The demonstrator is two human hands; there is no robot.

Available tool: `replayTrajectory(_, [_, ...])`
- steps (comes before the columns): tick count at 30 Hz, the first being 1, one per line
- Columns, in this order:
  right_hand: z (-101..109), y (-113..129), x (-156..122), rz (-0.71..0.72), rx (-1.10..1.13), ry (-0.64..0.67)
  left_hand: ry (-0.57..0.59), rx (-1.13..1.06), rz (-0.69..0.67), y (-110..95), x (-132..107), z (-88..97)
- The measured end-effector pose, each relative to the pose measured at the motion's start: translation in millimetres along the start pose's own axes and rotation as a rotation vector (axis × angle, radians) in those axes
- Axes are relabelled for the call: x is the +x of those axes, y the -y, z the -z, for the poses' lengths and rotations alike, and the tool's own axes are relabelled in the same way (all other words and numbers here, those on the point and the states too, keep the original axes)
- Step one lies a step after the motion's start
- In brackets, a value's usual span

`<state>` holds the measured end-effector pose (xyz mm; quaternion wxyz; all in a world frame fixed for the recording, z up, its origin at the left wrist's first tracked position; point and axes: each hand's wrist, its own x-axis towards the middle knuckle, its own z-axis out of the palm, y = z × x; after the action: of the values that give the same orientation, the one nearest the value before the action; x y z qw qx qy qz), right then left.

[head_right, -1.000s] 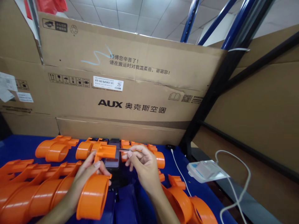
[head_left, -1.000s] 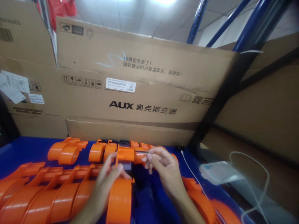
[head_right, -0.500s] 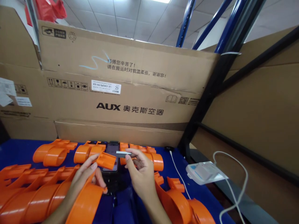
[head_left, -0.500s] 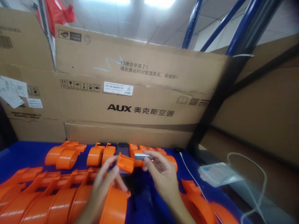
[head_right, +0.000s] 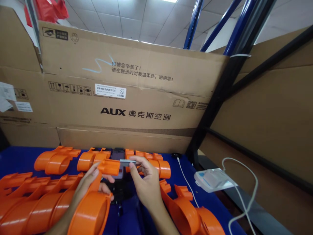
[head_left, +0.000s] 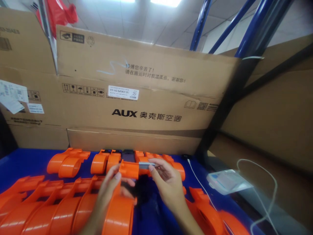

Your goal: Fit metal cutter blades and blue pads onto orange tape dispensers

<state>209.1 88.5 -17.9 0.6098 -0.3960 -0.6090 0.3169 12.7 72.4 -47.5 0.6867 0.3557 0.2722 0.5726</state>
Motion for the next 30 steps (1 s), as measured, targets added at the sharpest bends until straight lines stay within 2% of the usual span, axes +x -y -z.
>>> replayTrajectory(3, [0.8,-0.1,0.0,-0.001,0.013,-0.007,-0.090,0.088,-0.059,3.5,-0.8,-3.6])
replayTrajectory(11, [1.8,-0.6,1.0,0.002,-0.005,0.053,-0.213,0.196,-0.138,6.2,-0.5,-5.6])
replayTrajectory(18, [2.6,2.8,0.2,0.011,-0.132,0.117,-0.194,0.275,-0.125,10.0,-5.9,-10.8])
replayTrajectory(23, [-5.8,-4.7,-1.8,-0.014,-0.092,0.121,-0.225,0.349,-0.169,12.3,-14.4,-17.2])
replayTrajectory(27, [-10.1,-9.6,-3.2,-0.011,-0.068,0.070,-0.229,0.314,-0.169,9.6,-11.2,-14.8])
replayTrajectory(30, [-9.1,-11.2,-2.5,-0.006,-0.086,0.007,-0.288,0.273,-0.181,8.4,-5.5,-8.8])
